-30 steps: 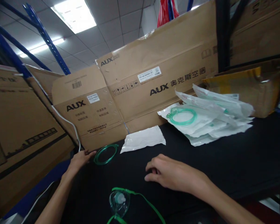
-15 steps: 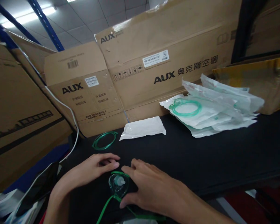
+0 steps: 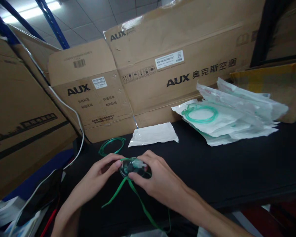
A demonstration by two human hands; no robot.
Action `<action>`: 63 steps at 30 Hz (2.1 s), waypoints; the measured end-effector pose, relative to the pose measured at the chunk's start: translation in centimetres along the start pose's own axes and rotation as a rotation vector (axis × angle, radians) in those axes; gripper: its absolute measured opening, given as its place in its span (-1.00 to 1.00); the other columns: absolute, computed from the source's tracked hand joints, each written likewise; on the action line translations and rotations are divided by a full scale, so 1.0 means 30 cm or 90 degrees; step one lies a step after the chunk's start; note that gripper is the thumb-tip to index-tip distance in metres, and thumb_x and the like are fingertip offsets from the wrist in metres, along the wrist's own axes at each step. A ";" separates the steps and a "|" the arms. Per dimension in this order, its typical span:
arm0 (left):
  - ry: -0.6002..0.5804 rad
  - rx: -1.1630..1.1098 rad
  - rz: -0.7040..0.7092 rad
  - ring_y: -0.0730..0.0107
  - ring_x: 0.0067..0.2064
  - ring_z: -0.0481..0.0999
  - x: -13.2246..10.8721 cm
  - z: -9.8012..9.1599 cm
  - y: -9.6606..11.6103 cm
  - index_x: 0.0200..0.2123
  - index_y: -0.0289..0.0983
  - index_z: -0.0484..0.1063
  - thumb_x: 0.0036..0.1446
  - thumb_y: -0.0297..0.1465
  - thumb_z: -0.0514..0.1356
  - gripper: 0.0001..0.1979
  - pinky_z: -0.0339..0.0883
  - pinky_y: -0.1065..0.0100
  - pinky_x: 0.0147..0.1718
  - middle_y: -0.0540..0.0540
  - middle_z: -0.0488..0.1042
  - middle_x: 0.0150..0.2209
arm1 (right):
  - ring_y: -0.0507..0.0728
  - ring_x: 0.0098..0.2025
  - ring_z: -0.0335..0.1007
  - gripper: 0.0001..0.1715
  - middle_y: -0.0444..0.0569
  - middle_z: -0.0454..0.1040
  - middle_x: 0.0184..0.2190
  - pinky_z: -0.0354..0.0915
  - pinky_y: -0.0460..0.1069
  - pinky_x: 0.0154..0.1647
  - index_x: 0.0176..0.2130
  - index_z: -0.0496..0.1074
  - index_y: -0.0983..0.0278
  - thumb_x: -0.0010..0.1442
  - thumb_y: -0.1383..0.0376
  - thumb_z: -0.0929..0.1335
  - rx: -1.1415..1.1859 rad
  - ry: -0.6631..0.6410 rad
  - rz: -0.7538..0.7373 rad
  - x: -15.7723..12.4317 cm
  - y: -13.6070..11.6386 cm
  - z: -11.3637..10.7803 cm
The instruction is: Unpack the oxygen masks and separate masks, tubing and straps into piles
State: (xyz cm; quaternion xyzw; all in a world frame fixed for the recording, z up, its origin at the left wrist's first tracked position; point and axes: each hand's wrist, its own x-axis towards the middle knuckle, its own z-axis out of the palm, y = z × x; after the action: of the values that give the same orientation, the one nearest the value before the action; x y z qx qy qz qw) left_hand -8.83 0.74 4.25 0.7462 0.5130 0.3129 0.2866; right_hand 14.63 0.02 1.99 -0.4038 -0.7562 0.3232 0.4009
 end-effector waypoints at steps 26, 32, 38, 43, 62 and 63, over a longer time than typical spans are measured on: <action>0.028 0.209 0.066 0.27 -0.10 0.56 0.031 0.043 0.038 -0.24 -0.13 0.60 0.39 -0.25 0.17 -0.78 0.27 0.25 0.03 0.03 0.63 -0.20 | 0.22 -0.11 0.63 -0.52 0.00 0.64 -0.17 0.48 0.09 -0.03 -0.05 0.47 0.26 0.15 0.03 0.51 0.187 0.040 0.068 0.045 0.105 -0.152; 0.032 0.254 0.005 0.18 -0.04 0.56 0.035 -0.005 -0.016 -0.22 -0.09 0.60 0.39 -0.12 0.12 -0.70 0.27 0.19 0.04 0.01 0.64 -0.14 | 0.22 -0.15 0.62 -0.49 0.03 0.64 -0.21 0.46 0.10 -0.05 -0.04 0.46 0.30 0.17 0.02 0.48 0.199 0.050 0.085 0.058 0.105 -0.147; 0.080 0.301 -0.044 0.11 0.00 0.57 0.028 -0.046 -0.048 -0.20 -0.07 0.61 0.36 -0.06 0.11 -0.67 0.28 0.13 0.06 -0.01 0.65 -0.10 | 0.14 -0.24 0.58 -0.50 0.02 0.63 -0.23 0.43 0.02 -0.21 -0.04 0.46 0.31 0.17 0.03 0.49 0.215 0.047 0.079 0.058 0.112 -0.137; 0.081 0.277 0.004 0.13 -0.02 0.58 0.026 -0.024 -0.006 -0.21 -0.12 0.62 0.38 -0.09 0.13 -0.67 0.33 0.15 0.05 -0.06 0.65 -0.11 | 0.16 -0.20 0.61 -0.54 0.02 0.64 -0.19 0.43 0.02 -0.23 -0.05 0.45 0.29 0.21 0.04 0.48 0.234 0.022 0.083 0.055 0.124 -0.124; 0.017 0.299 0.041 0.16 -0.09 0.57 0.045 0.056 0.036 -0.23 -0.14 0.67 0.38 -0.27 0.18 -0.76 0.32 0.18 0.01 -0.05 0.68 -0.17 | 0.16 -0.24 0.57 -0.60 -0.04 0.65 -0.24 0.41 0.05 -0.20 -0.03 0.54 0.26 0.21 0.10 0.48 0.089 0.006 0.096 0.051 0.123 -0.087; 0.015 0.300 0.036 0.16 -0.09 0.58 0.044 0.055 0.036 -0.23 -0.14 0.67 0.38 -0.27 0.18 -0.76 0.32 0.18 0.01 -0.05 0.68 -0.17 | 0.16 -0.23 0.58 -0.61 -0.04 0.66 -0.23 0.41 0.04 -0.20 -0.04 0.54 0.26 0.21 0.11 0.48 0.101 0.006 0.093 0.050 0.125 -0.085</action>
State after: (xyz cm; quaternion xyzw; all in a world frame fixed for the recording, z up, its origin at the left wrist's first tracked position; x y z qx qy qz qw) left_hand -6.57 1.47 4.23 0.8030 0.5537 0.2012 0.0897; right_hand 17.62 3.50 0.66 -0.4265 -0.6948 0.4082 0.4107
